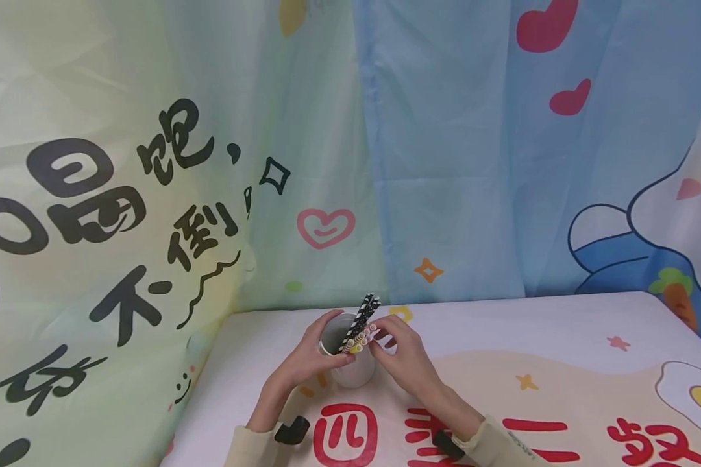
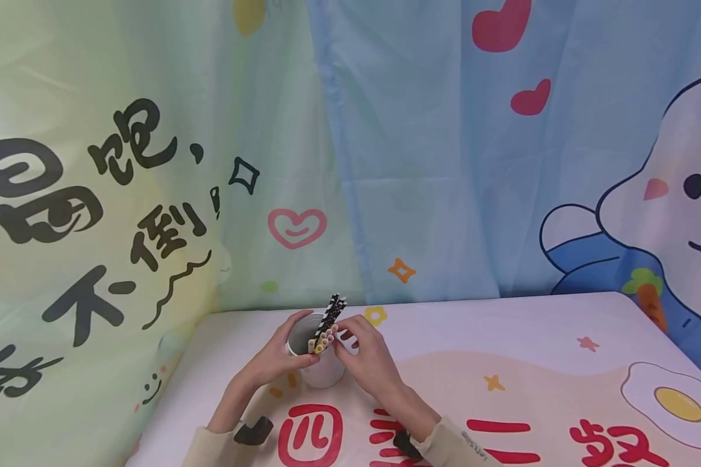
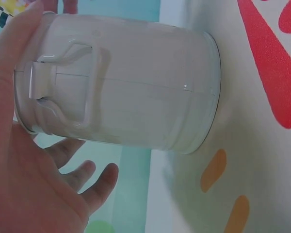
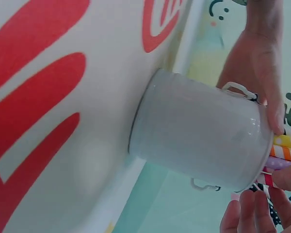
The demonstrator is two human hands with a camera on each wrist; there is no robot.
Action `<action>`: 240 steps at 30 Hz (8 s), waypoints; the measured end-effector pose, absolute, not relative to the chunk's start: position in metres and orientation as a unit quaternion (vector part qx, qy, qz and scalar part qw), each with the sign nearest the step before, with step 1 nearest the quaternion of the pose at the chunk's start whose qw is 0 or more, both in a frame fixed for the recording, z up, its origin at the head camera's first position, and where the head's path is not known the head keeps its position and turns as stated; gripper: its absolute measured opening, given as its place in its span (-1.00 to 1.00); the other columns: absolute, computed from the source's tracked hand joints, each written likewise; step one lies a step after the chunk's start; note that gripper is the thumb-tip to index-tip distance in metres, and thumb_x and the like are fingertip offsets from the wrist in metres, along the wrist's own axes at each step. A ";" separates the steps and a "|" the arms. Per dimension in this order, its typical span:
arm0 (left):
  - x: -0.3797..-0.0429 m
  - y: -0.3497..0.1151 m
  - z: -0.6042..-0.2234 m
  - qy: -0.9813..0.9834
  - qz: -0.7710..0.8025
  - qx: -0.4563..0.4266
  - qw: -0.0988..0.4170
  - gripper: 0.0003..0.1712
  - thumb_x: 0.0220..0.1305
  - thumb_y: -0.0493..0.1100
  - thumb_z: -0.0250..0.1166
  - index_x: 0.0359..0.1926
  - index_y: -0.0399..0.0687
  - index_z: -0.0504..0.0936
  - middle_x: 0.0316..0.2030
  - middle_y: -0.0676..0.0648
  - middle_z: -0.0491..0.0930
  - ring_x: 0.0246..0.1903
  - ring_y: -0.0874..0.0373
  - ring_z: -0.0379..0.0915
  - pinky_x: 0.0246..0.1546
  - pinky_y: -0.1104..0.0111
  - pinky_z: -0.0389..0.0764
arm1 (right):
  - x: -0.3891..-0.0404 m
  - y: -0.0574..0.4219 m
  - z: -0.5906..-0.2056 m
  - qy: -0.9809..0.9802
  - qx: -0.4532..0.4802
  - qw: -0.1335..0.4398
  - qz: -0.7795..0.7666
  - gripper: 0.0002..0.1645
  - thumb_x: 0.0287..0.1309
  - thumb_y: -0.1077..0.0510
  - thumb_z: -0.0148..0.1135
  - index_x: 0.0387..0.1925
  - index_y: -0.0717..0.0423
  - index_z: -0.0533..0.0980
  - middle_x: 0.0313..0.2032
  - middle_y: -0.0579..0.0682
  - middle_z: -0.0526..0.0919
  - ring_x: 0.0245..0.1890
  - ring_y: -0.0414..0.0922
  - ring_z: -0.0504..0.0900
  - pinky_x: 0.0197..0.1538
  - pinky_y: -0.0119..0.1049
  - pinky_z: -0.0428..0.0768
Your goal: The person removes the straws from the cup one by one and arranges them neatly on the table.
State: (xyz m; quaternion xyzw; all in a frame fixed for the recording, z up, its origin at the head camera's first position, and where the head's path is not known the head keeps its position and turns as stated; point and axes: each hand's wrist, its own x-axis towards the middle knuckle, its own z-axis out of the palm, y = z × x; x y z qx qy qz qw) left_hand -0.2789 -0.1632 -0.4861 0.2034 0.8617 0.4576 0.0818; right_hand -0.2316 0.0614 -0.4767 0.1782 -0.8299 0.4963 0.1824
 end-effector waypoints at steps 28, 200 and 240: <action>-0.278 -0.162 -0.485 0.859 0.465 0.193 0.092 0.11 0.05 0.16 0.51 0.54 0.23 0.10 0.42 0.00 0.25 0.39 -0.06 0.15 0.28 -0.18 0.42 | -0.221 0.082 -0.436 -0.783 0.118 0.184 0.582 -0.68 0.22 0.15 0.40 0.00 -0.04 0.59 -0.09 -0.10 0.67 -0.07 -0.11 0.65 -0.06 -0.40 0.65; -0.279 -0.163 -0.488 0.838 0.500 0.190 0.111 0.05 0.07 0.09 0.52 0.50 0.36 0.12 0.37 -0.01 0.29 0.31 -0.06 0.26 0.21 -0.10 0.52 | -0.300 0.152 -0.512 -0.974 0.136 0.091 0.159 -0.65 0.17 0.22 0.34 0.00 0.18 0.57 -0.11 0.13 0.62 -0.08 0.11 0.57 0.00 0.07 0.61; -0.278 -0.163 -0.486 0.833 0.506 0.189 0.121 0.06 0.08 0.09 0.52 0.50 0.39 0.09 0.37 -0.01 0.29 0.31 -0.05 0.26 0.22 -0.08 0.52 | -0.224 0.096 -0.477 -0.875 0.171 0.041 0.450 -0.62 0.23 0.15 0.37 0.08 -0.01 0.55 0.01 -0.04 0.64 -0.01 -0.09 0.65 0.01 -0.07 0.69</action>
